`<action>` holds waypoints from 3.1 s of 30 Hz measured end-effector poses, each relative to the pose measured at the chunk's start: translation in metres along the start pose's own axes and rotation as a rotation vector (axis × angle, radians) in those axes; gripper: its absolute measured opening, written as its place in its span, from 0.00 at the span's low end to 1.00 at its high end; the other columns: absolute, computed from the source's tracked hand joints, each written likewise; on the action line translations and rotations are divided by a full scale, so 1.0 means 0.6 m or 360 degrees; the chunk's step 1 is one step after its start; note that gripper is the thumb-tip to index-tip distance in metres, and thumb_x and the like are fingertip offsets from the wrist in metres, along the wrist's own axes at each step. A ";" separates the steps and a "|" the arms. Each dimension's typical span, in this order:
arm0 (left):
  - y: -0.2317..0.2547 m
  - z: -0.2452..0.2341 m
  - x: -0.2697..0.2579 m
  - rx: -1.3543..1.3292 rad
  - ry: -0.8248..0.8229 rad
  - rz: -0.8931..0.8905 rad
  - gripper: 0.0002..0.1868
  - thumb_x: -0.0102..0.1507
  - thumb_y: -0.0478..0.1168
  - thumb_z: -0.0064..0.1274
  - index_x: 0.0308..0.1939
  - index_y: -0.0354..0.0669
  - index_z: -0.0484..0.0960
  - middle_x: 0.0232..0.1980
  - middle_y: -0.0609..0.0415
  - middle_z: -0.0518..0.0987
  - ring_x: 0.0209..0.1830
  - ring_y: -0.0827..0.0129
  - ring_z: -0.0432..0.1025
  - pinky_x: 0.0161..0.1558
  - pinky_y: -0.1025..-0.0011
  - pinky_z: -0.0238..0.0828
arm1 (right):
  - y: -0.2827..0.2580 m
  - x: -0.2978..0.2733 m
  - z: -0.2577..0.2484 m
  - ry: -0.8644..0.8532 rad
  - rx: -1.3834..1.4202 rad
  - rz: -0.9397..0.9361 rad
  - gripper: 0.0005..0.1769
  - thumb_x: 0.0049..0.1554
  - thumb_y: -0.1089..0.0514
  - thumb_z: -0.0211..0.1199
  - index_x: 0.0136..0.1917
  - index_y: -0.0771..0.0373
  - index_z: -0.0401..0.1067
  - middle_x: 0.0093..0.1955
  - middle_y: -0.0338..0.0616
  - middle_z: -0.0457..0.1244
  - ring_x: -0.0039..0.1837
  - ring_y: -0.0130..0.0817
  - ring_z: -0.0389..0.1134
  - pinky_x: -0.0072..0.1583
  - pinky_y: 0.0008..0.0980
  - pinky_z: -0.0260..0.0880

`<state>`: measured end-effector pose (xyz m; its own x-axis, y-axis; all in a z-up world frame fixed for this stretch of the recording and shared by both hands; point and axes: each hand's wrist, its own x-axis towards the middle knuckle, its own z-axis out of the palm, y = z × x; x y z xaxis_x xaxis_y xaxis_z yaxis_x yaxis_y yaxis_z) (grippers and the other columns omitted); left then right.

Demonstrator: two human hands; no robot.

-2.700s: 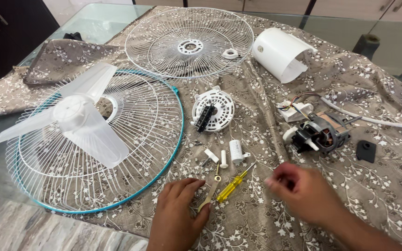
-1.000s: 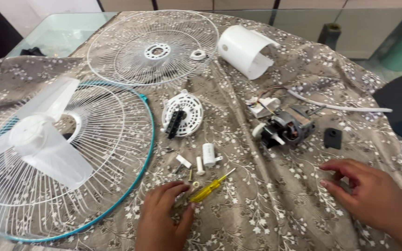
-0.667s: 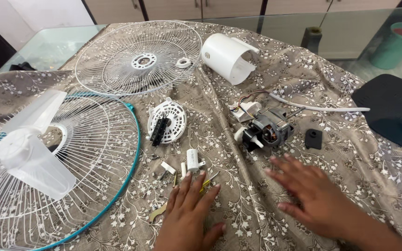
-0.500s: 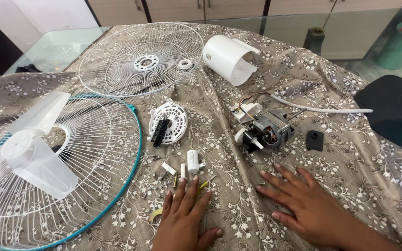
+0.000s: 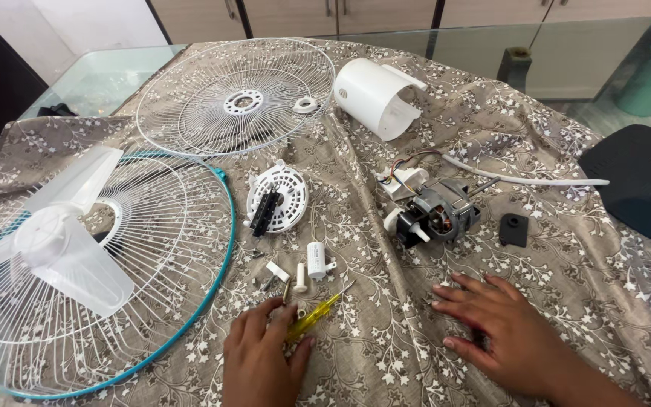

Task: The person assembles an electric fan motor by inserting white plastic spacers and a black plastic piece, then uses a screwdriver to tighten screws on the motor housing. Finally, the person fits the white motor cover over the motor.

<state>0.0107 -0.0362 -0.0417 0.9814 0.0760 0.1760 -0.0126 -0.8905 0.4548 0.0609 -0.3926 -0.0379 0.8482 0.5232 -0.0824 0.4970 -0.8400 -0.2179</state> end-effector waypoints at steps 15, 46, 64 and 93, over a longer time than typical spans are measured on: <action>-0.047 -0.032 -0.025 0.0204 0.0471 -0.0319 0.16 0.59 0.54 0.57 0.47 0.58 0.88 0.45 0.62 0.86 0.51 0.67 0.74 0.66 0.55 0.49 | 0.032 -0.001 0.016 0.0777 -0.0490 -0.0495 0.22 0.64 0.30 0.54 0.66 0.34 0.70 0.79 0.24 0.58 0.79 0.33 0.54 0.78 0.46 0.45; 0.073 -0.064 0.029 -0.0361 -0.0138 -0.0235 0.20 0.56 0.50 0.65 0.52 0.58 0.87 0.56 0.58 0.83 0.59 0.63 0.73 0.65 0.59 0.62 | 0.012 0.064 -0.119 -0.0069 0.1600 0.0843 0.29 0.46 0.57 0.76 0.61 0.51 0.72 0.48 0.48 0.71 0.41 0.39 0.76 0.41 0.38 0.82; 0.218 0.039 0.051 -0.0943 -0.0066 0.0230 0.11 0.66 0.42 0.57 0.50 0.43 0.87 0.44 0.47 0.86 0.41 0.53 0.81 0.43 0.60 0.78 | 0.050 0.105 0.022 0.0291 0.2051 0.0147 0.14 0.50 0.67 0.74 0.50 0.68 0.76 0.40 0.50 0.72 0.42 0.34 0.73 0.44 0.34 0.77; 0.241 0.046 0.117 -0.0796 0.0194 0.0294 0.06 0.57 0.37 0.63 0.37 0.41 0.87 0.40 0.50 0.86 0.32 0.63 0.81 0.33 0.66 0.79 | 0.030 0.109 0.018 0.0944 0.1986 0.0103 0.17 0.54 0.68 0.68 0.57 0.67 0.71 0.51 0.45 0.71 0.52 0.30 0.73 0.55 0.30 0.75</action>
<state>0.0829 -0.1719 0.0124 0.9254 0.0162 0.3786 -0.3014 -0.5742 0.7612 0.1234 -0.3718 -0.0577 0.9700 0.0851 0.2278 0.2296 -0.0118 -0.9732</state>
